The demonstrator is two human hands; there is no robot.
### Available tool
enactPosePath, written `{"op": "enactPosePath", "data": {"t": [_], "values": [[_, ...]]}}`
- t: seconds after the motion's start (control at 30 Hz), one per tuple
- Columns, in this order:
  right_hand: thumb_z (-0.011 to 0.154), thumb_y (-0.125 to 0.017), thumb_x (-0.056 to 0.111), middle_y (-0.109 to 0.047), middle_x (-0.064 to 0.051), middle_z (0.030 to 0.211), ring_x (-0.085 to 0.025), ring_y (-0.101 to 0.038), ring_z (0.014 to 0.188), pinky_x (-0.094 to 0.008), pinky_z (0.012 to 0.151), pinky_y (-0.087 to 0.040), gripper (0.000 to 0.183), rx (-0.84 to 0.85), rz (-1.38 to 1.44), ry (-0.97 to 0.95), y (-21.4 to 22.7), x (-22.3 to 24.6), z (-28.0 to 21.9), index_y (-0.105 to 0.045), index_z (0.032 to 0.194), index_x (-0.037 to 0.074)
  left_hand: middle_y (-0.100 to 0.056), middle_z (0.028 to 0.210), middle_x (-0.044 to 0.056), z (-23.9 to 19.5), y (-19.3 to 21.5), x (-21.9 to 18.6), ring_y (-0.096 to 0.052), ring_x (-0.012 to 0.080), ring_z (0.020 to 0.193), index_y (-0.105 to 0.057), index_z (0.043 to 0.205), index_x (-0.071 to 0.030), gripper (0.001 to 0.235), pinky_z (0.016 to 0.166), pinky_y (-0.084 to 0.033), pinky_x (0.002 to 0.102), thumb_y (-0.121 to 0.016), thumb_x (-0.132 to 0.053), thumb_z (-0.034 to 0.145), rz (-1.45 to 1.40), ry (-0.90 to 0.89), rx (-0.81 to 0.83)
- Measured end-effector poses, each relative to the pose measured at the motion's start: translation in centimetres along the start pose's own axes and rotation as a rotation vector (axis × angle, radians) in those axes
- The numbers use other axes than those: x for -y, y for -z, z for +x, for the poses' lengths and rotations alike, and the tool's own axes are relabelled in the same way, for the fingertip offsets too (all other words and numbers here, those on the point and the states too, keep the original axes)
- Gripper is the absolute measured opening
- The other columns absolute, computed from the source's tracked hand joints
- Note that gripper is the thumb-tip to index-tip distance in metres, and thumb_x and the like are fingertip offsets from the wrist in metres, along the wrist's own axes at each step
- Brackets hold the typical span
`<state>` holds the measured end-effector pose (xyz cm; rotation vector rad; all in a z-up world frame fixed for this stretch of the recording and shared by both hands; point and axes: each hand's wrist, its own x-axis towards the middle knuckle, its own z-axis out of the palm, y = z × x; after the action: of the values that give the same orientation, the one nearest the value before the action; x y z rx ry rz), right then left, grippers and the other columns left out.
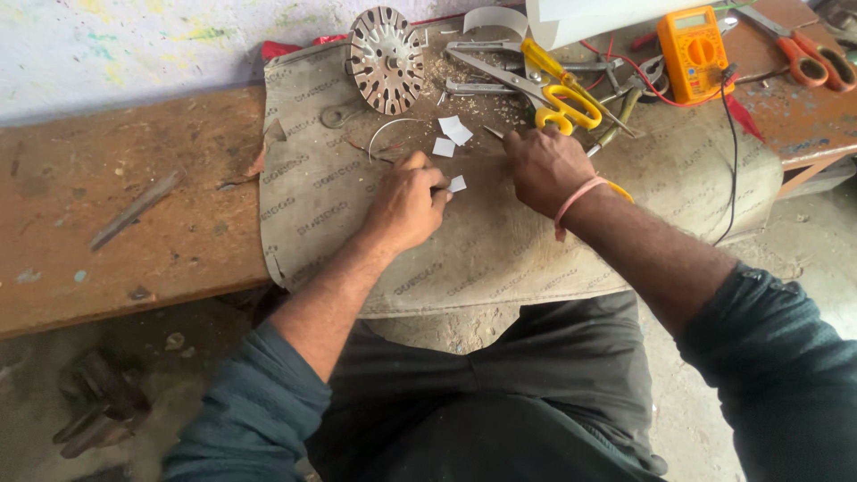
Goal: The person prepares a fan stator for rewinding by hand and using scissors. The person cuts small pieces of insulating paper and inserts them into the slots of the stator core.
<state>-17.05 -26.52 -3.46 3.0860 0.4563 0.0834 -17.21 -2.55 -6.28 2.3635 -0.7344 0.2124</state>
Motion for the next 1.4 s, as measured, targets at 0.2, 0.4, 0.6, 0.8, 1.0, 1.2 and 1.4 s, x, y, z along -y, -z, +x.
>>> {"op": "enactPosePath", "data": {"t": [0.2, 0.4, 0.6, 0.8, 1.0, 1.2, 1.4], "values": [[0.076, -0.067, 0.010, -0.067, -0.027, 0.093, -0.045, -0.067, 0.090, -0.053, 0.077, -0.055, 0.034, -0.056, 0.031, 0.043, 1.1, 0.2, 0.8, -0.057, 0.106, -0.002, -0.066, 0.100, 0.015, 0.3, -0.5, -1.5, -0.062, 0.0332, 0.104, -0.077, 0.091, -0.004, 0.015, 0.091, -0.051, 0.045, -0.082, -0.015, 0.082, 0.012, 0.061, -0.076], [0.080, -0.065, 0.009, -0.066, -0.024, 0.096, -0.044, -0.067, 0.080, -0.053, 0.072, -0.054, 0.027, -0.163, 0.099, 0.139, 1.2, 0.1, 0.2, -0.062, 0.106, 0.001, -0.065, 0.104, 0.018, -0.1, -1.3, -3.3, -0.058, 0.0361, 0.107, -0.075, 0.089, 0.002, 0.023, 0.095, -0.046, 0.050, -0.078, -0.021, 0.084, 0.214, 0.110, -0.153], [0.092, -0.061, 0.010, -0.068, -0.015, 0.097, -0.039, -0.070, 0.091, -0.049, 0.075, -0.056, 0.015, -0.402, 0.357, 0.274, 0.6, 1.6, -1.0, -0.075, 0.099, 0.009, -0.059, 0.110, 0.023, -1.4, -1.1, -2.8, -0.053, 0.0372, 0.110, -0.073, 0.095, 0.003, 0.026, 0.098, -0.042, 0.054, -0.068, -0.021, 0.089, 0.227, 0.010, -0.099], [0.089, -0.070, 0.017, -0.070, -0.017, 0.079, -0.039, -0.069, 0.077, -0.050, 0.071, -0.054, 0.009, -0.282, 0.478, 0.052, -0.1, 3.2, -0.9, -0.073, 0.093, 0.010, -0.056, 0.111, 0.021, -1.6, -0.9, -2.9, -0.053, 0.0383, 0.111, -0.071, 0.096, 0.002, 0.025, 0.097, -0.043, 0.053, -0.069, -0.022, 0.088, 0.197, 0.033, -0.088], [0.082, -0.079, 0.027, -0.071, -0.016, 0.077, -0.041, -0.069, 0.077, -0.051, 0.068, -0.054, 0.023, -0.256, 0.483, 0.067, -0.7, 2.8, 0.2, -0.069, 0.079, 0.007, -0.056, 0.112, 0.020, -1.6, -0.9, -3.1, -0.052, 0.0389, 0.112, -0.070, 0.096, 0.002, 0.024, 0.096, -0.043, 0.054, -0.067, -0.022, 0.089, 0.197, 0.022, -0.086], [0.084, -0.075, 0.028, -0.073, -0.016, 0.079, -0.040, -0.071, 0.079, -0.050, 0.074, -0.056, 0.019, -0.125, 0.394, 0.019, -0.6, 3.3, 0.7, -0.072, 0.082, 0.010, -0.056, 0.112, 0.021, -1.6, -0.9, -3.0, -0.053, 0.0385, 0.111, -0.069, 0.096, 0.003, 0.026, 0.096, -0.043, 0.055, -0.067, -0.023, 0.090, 0.222, 0.029, -0.065], [0.086, -0.070, 0.024, -0.072, -0.019, 0.080, -0.041, -0.071, 0.080, -0.051, 0.075, -0.057, 0.013, -0.139, 0.364, -0.065, -0.4, 3.7, 0.6, -0.074, 0.087, 0.012, -0.056, 0.113, 0.023, -1.7, -1.1, -3.1, -0.053, 0.0399, 0.113, -0.068, 0.093, 0.003, 0.026, 0.095, -0.044, 0.054, -0.067, -0.023, 0.089, 0.278, -0.045, -0.141]]}}
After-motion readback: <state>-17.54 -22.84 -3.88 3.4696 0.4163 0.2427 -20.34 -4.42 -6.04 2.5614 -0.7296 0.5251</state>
